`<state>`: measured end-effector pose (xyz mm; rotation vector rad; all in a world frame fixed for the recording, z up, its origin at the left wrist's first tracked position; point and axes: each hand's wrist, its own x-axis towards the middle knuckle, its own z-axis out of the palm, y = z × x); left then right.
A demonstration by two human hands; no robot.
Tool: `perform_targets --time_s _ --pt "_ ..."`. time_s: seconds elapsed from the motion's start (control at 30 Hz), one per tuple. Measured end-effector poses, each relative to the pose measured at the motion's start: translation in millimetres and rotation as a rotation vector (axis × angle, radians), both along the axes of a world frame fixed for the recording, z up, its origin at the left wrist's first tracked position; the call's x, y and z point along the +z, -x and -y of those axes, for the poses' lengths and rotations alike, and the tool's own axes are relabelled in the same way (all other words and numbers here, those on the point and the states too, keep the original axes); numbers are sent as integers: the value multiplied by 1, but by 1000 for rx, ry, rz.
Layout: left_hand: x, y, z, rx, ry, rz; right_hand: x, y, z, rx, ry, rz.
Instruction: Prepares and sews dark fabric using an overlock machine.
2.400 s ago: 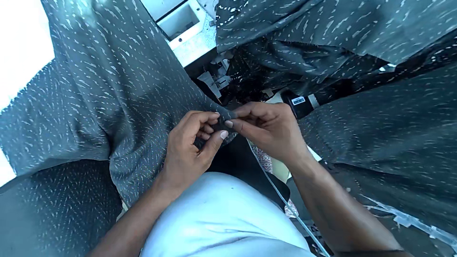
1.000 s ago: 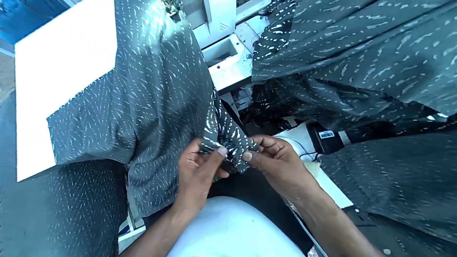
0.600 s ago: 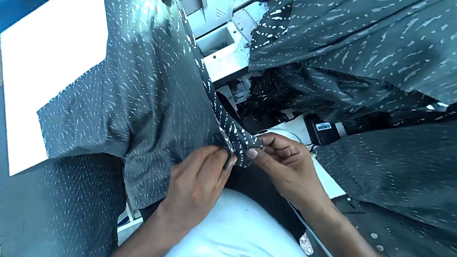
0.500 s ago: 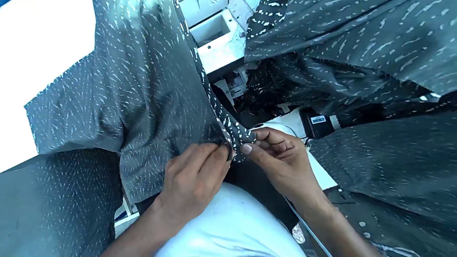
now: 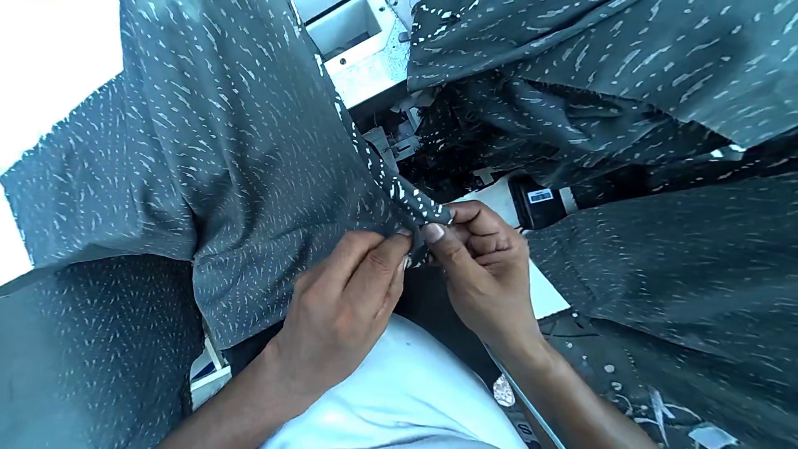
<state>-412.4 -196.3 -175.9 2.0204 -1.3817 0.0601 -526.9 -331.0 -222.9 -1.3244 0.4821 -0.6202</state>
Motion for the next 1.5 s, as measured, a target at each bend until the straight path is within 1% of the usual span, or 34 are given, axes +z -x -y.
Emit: perform_targets --time_s 0.17,0.37,0.5,0.63,0.7,0.77,0.87,0.9,0.93,0.97,1.07,1.13,1.17,1.23,1.3,1.4,1.5 --pt "0 5 6 -17 -61 -16 1 3 -4 35 31 -6" --pt "-1 6 10 -16 -47 -199 2 3 -2 40 31 -4" --pt "-2 6 11 -13 -44 -214 3 3 -1 51 33 -10" --pt "-2 5 11 -17 -59 -221 1 4 0 87 -6 24" --pt "-3 7 10 -26 -59 -273 0 4 0 106 -52 68" --pt "-2 9 9 -46 -68 -444 2 1 1 97 -86 79" --pt "3 0 7 -71 -102 -861 -3 -10 3 39 -115 29" --pt "7 -9 6 -61 -111 -955 -8 -13 5 32 -139 12" --pt "11 -21 4 -35 -108 -977 -13 -16 8 35 -173 1" --pt "15 -35 1 11 -88 -910 -19 -19 10 37 -205 -12" --pt "27 -92 -14 235 -13 -461 -32 -26 17 46 -241 -87" --pt "28 -136 -26 420 -39 -227 -37 -29 18 72 -256 -130" --pt "26 -158 -32 500 -93 -147 -39 -31 18 82 -272 -141" --pt "16 -193 -45 583 -258 -68 -42 -33 19 99 -303 -152" --pt "2 -214 -55 583 -334 -38 -45 -36 20 113 -316 -148" --pt "-7 -224 -60 573 -246 28 -51 -39 20 124 -342 -128" --pt "4 -230 -66 605 -98 -5 -55 -38 20 142 -363 -123"
